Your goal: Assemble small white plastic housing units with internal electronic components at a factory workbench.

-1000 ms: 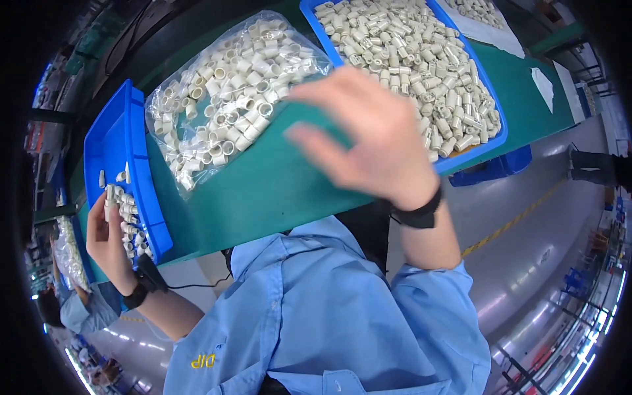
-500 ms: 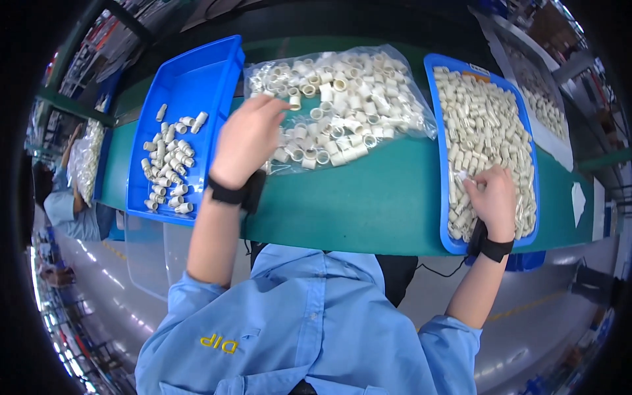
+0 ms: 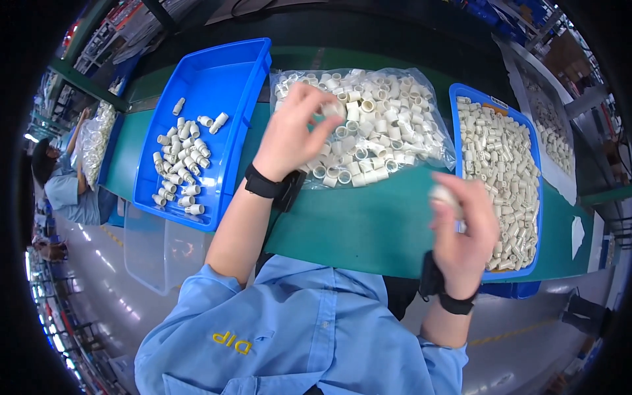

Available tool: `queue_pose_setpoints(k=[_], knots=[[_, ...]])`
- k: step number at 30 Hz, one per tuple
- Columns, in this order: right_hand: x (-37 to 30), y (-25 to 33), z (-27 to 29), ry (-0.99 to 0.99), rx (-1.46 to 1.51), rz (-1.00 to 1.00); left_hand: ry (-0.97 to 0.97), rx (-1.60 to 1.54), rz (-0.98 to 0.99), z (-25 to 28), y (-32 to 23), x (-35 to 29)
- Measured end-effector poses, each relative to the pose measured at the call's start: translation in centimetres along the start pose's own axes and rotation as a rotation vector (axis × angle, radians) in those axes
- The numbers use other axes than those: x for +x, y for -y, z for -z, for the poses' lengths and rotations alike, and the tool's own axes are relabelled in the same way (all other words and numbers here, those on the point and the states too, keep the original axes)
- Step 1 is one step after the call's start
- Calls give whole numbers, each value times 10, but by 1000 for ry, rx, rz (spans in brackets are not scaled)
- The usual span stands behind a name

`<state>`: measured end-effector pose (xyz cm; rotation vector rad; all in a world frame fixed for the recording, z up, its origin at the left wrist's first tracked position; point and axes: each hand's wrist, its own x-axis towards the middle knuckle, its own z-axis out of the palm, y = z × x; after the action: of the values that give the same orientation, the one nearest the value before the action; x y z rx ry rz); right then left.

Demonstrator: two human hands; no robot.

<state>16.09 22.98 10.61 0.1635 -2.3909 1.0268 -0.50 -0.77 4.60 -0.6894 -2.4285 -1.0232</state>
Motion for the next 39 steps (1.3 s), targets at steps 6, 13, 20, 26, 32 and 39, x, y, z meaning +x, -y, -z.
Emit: queue_pose_setpoints(k=[6,13,20,26,32,39], knots=[[60,11,-79,152,210,118,14,-683,-115,-10,-1,-24],[56,-22,-107,185,568,119,-53,-679,-191,-20,6,-26],[37,-34,-127,-97,688,259,-49,-771,-94,-35,3,-29],[36,-40,-127,-179,374,521,-70,-570,-193,-30,3,-24],[36,-36,-127,-212,371,505,-72,-653,-185,-39,10,-31],[34,-45,-129,-238,298,533,-100,-685,-199,-42,9,-31]])
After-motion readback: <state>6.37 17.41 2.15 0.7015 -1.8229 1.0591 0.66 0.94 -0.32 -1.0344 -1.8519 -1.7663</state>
